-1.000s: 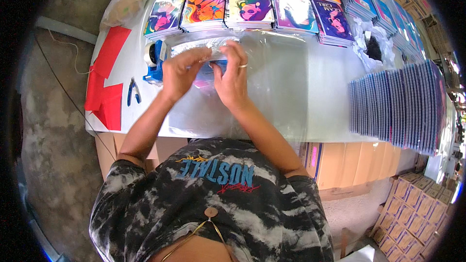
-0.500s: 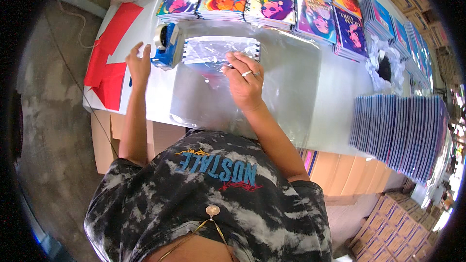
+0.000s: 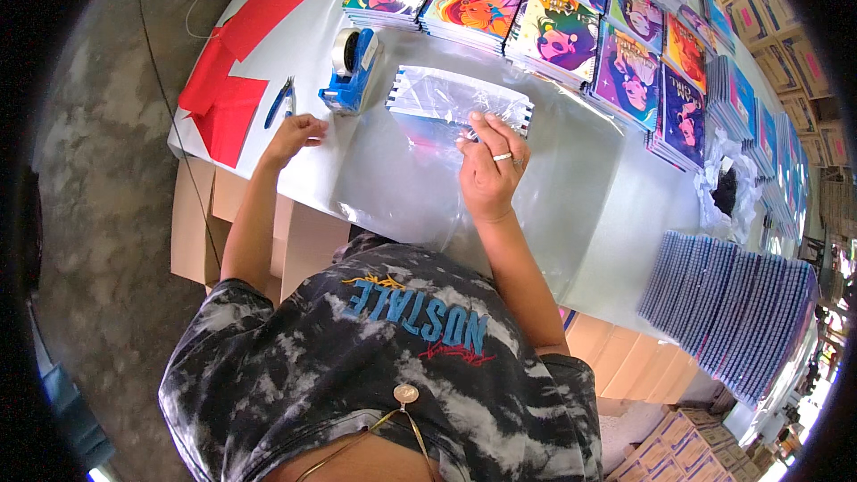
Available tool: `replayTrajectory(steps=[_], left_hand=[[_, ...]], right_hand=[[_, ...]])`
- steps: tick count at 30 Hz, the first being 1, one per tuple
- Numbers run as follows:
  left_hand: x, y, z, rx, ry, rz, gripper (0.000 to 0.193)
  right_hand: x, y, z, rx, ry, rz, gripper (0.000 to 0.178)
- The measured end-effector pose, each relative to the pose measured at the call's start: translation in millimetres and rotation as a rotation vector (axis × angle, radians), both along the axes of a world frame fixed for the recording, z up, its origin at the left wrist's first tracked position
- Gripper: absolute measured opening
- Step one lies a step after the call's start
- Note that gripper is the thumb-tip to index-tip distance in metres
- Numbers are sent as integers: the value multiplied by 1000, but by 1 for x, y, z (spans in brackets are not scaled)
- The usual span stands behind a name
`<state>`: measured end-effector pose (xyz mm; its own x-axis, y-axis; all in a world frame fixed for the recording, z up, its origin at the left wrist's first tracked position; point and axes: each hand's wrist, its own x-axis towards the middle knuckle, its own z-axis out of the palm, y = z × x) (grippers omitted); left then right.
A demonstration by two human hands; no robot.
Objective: The person places spiral-bound notebooks into clear plastic bags and seals them with tape. The person repeats this process for multiple notebooks, stacking the finished packages on the table.
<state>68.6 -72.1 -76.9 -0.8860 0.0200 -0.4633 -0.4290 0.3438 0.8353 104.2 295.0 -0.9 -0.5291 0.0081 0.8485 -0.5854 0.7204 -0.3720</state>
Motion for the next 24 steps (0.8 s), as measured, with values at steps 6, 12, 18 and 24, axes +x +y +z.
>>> replayTrajectory(steps=[6,12,18,24], left_hand=[[-15,114,107,50,504,498,30],[51,251,101,433,133,219,32],[44,248,90,392,183,317,38],[56,202,-26,62,19,462,37]], right_hand=[[-4,5,-5,5,11,1,19],[-3,7,2,4,6,29,20],[4,5,36,396,-381,-22,54],[-9,13,86,468,-548,109,48]])
